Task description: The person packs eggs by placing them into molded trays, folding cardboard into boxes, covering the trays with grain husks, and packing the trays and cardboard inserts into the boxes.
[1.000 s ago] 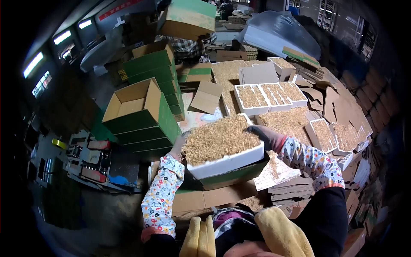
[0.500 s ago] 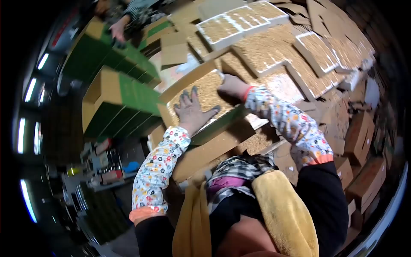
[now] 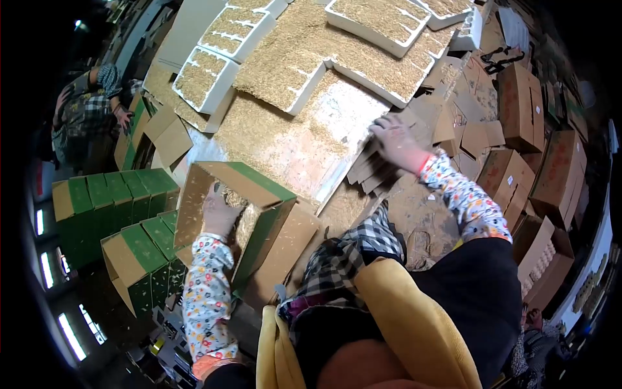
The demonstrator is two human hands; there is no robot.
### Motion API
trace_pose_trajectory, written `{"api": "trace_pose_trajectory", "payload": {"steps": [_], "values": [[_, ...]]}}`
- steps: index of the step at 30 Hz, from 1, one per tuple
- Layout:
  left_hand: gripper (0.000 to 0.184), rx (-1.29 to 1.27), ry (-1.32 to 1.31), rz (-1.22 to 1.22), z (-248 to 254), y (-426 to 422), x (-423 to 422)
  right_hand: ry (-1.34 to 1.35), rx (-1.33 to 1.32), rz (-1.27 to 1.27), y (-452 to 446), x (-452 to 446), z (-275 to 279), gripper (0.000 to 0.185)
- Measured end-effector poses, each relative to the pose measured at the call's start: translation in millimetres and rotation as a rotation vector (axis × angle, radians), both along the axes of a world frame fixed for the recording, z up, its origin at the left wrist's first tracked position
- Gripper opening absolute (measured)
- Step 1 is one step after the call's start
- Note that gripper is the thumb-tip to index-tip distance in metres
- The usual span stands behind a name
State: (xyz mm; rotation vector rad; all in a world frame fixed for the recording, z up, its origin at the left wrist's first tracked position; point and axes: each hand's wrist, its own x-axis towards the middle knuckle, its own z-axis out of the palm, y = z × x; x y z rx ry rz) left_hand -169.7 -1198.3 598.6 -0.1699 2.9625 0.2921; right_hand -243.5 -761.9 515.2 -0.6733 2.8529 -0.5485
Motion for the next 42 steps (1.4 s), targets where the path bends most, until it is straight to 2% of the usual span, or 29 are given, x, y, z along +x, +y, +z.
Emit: {"api": "trace_pose_trajectory", "payload": {"steps": [1, 2, 4, 5, 6, 7, 9, 11, 12, 14, 15, 16, 17, 18, 20, 21, 22, 23, 26, 27, 28, 30, 32, 33, 35, 36, 38, 40, 42], "values": [[0.064, -0.038, 0.011, -0.074, 24.1, 5.3, -4.6, 0.086, 0.191, 0.075, 26.9, -15.9, -22.6, 0.041], [0.062, -0.083, 0.027, -0.148, 46.1, 8.4, -11.2, 0.108, 0.235, 0.130, 51.5, -26.7, -48.6, 0.041], [0.053, 0.014, 0.337, -0.172, 84.9, 4.3, -24.0, -0.279, 0.396, 0.243, 66.1, -59.3, -60.8, 0.028], [0.045, 0.619, 0.375, 0.095, 104.1, 31.7, -37.5, -0.181, 0.435, 0.401, 68.2, -74.6, -63.9, 0.020], [0.041, 0.820, 0.450, 0.104, 111.4, 46.1, -56.6, -0.174, 0.375, 0.411, 62.9, -86.4, -58.7, 0.016], [0.045, 0.879, 0.368, 0.294, 124.0, 73.7, -77.2, -0.152, 0.443, 0.518, 55.1, -96.5, -50.3, 0.016], [0.067, 0.148, 0.176, -0.170, 104.5, 61.1, -102.8, -0.115, 0.507, 0.628, 36.1, -96.9, -31.5, 0.015], [0.080, 0.288, 0.210, 0.075, 109.8, 87.1, -112.5, -0.087, 0.500, 0.642, 22.1, -102.0, -12.3, 0.014], [0.080, 0.217, 0.257, 0.026, 89.7, 70.1, -106.2, -0.105, 0.509, 0.633, 21.2, -105.4, -6.4, 0.017], [0.062, 0.097, 0.388, -0.135, 109.0, 63.7, -54.1, -0.191, 0.526, 0.602, 29.5, -93.6, -1.9, 0.028], [0.057, 0.015, 0.517, -0.202, 101.0, 45.2, -27.5, -0.178, 0.588, 0.588, 39.4, -84.7, -14.2, 0.048], [0.051, 0.015, 0.511, -0.225, 102.9, 33.4, -4.0, -0.155, 0.651, 0.576, 45.4, -76.9, -27.6, 0.071], [0.051, 0.090, 0.460, -0.118, 100.0, 24.4, 20.8, -0.136, 0.702, 0.515, 32.6, -67.9, -24.9, 0.068], [0.040, 0.055, 0.407, -0.020, 89.5, 6.2, 44.5, -0.111, 0.761, 0.462, 20.0, -61.3, -21.5, 0.066], [0.037, 0.062, 0.373, 0.200, 63.9, -20.1, 87.4, -0.099, 0.611, 0.330, 24.3, -53.2, -99.6, 0.054], [0.040, 0.115, 0.363, 0.201, 65.0, -20.4, 104.2, -0.114, 0.615, 0.330, 23.5, -52.3, -101.5, 0.044], [0.043, 0.167, 0.367, 0.204, 71.2, -20.7, 116.5, -0.116, 0.618, 0.328, 17.6, -53.5, -99.6, 0.035], [0.041, 0.141, 0.370, 0.235, 71.2, -19.6, 129.4, -0.096, 0.773, 0.512, 12.3, -48.8, -78.1, 0.024], [0.040, -0.002, 0.463, 0.147, 72.3, -22.1, 164.8, -0.146, 0.946, 0.473, -14.0, -14.3, -44.7, 0.023], [0.041, -0.031, 0.485, 0.135, 69.8, -24.0, 174.3, -0.120, 0.899, 0.525, -23.6, -7.9, -45.7, 0.023], [0.041, -0.061, 0.532, 0.178, 60.9, -26.3, 181.8, -0.079, 0.895, 0.740, -43.5, 5.4, -14.1, 0.022], [0.040, -0.141, 0.593, 0.241, 38.1, -32.1, 194.5, 0.076, 0.892, 0.849, -74.8, 13.7, 47.8, 0.020], [0.040, -0.148, 0.592, 0.194, 48.2, -23.7, 191.7, 0.258, 0.696, 0.762, -91.3, -21.1, 107.1, 0.018], [0.041, -0.140, 0.590, 0.167, 52.2, -24.8, 190.2, 0.303, 0.325, 0.681, -97.8, -32.2, 164.0, 0.015], [0.041, -0.108, 0.604, 0.128, 57.5, -26.7, 187.2, 0.577, 0.195, 0.439, -113.2, -55.6, 249.2, 0.010], [0.041, -0.091, 0.605, 0.140, 54.2, -29.1, 186.5, 0.656, -0.038, 0.352, -121.4, -65.4, 273.9, 0.013], [0.040, -0.029, 0.594, 0.161, 46.1, -32.4, 180.4, 0.799, -0.160, 0.224, -155.2, -93.5, 260.8, 0.026], [0.040, 0.044, 0.519, 0.174, 46.4, -30.1, 176.0, 0.560, 0.104, 0.148, -192.4, -121.2, 197.1, 0.027], [0.040, 0.067, 0.455, 0.192, 41.3, -37.5, 177.0, 0.227, 0.055, 0.217, -212.3, -147.3, 144.7, 0.030]]}}
